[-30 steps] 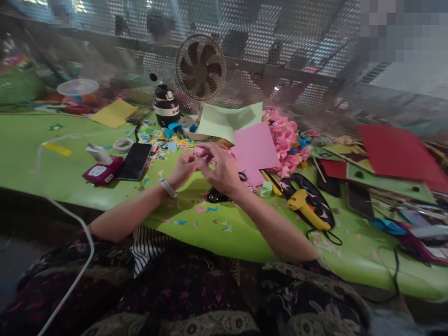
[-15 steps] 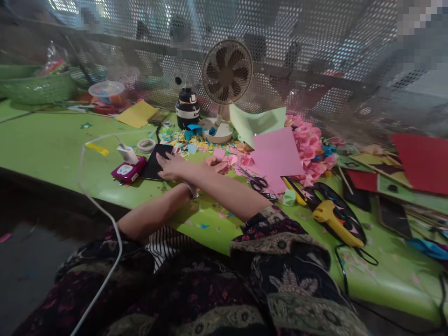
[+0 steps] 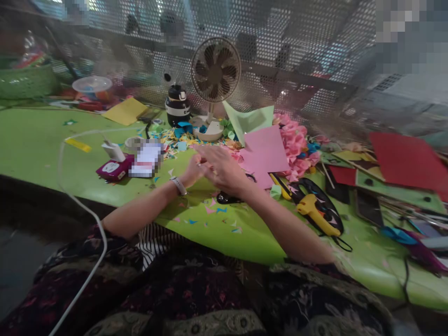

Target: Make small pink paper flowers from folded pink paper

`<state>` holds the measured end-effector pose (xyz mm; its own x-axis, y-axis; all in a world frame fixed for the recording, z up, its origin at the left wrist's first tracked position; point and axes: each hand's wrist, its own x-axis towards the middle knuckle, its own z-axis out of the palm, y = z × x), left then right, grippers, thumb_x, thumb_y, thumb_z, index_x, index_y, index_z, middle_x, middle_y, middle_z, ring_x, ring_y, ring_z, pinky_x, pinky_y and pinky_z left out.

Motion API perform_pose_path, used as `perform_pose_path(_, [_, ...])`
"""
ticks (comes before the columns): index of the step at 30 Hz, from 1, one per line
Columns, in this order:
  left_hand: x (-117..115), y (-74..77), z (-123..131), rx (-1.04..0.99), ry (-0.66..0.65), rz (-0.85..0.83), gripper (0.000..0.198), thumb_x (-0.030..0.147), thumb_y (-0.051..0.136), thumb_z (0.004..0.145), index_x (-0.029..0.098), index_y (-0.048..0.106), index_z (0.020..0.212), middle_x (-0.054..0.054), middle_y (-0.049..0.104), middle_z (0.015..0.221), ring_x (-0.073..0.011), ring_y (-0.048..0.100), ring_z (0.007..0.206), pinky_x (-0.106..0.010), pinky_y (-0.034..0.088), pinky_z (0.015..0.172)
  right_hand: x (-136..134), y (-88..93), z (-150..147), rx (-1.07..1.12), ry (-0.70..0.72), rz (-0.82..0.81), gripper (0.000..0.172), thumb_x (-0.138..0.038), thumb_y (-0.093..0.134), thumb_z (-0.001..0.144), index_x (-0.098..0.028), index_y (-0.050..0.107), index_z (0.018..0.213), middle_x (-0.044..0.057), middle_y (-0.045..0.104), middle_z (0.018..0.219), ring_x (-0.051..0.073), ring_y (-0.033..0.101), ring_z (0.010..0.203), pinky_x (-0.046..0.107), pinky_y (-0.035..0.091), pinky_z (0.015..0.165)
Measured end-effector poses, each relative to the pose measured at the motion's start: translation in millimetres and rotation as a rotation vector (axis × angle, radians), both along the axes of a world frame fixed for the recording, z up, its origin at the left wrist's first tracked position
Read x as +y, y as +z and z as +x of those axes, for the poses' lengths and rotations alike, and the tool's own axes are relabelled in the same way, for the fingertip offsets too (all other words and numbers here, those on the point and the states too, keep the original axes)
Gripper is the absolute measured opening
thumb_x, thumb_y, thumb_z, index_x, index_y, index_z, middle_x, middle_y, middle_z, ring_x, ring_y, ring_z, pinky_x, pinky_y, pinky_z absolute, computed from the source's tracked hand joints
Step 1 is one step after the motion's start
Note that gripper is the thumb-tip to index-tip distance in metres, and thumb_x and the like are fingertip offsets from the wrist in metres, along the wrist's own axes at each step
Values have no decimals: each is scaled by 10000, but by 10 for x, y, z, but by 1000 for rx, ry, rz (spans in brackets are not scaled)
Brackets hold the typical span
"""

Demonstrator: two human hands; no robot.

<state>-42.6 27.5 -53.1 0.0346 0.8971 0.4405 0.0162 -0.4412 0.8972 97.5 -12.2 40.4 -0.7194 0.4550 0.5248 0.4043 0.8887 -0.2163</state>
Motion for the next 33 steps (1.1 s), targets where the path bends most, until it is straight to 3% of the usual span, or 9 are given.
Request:
perform_pose_path(2, [-38, 44, 13, -99, -132, -120, 223, 336, 702, 868, 137, 625, 803, -46, 711, 779, -126, 670, 716, -279, 568, 711, 63, -82, 283, 171, -148, 38, 333, -326, 505, 969, -260, 616, 1276, 78, 687, 1261, 254, 613, 1188, 503, 483, 1028])
perform_pose_path(7, [-118, 84, -5, -181, -218, -176, 395, 499, 803, 730, 158, 623, 814, -37, 728, 784, -129, 694, 731, -299, 587, 729, 257, -393, 658, 403, -350, 119, 164, -323, 537, 957, -241, 677, 988, 69, 730, 1015, 245, 654, 1003, 488, 515, 931])
perform_pose_path(14, [-172, 104, -14, -92, -193, -64, 405, 532, 764, 764, 164, 618, 846, -41, 731, 818, -135, 702, 756, -297, 601, 733, 213, -459, 665, 311, -335, 187, 120, -290, 583, 931, -268, 664, 1017, 58, 703, 1079, 259, 628, 1094, 503, 496, 963])
perform_pose_path(23, [-206, 49, 12, 107, -107, 166, 308, 461, 719, 827, 168, 626, 853, -48, 719, 815, -137, 687, 729, -283, 582, 710, 81, -422, 584, 304, -339, 109, 158, -256, 573, 900, -265, 635, 1046, 85, 631, 1240, 297, 563, 1194, 544, 445, 1033])
perform_pose_path(33, [-303, 151, 41, 239, -47, 282, 201, 384, 676, 869, 188, 667, 829, -34, 716, 744, -132, 649, 640, -270, 569, 625, 95, -436, 566, 321, -300, 58, 232, -238, 546, 893, -242, 598, 1119, 105, 662, 1177, 280, 570, 1193, 506, 467, 1031])
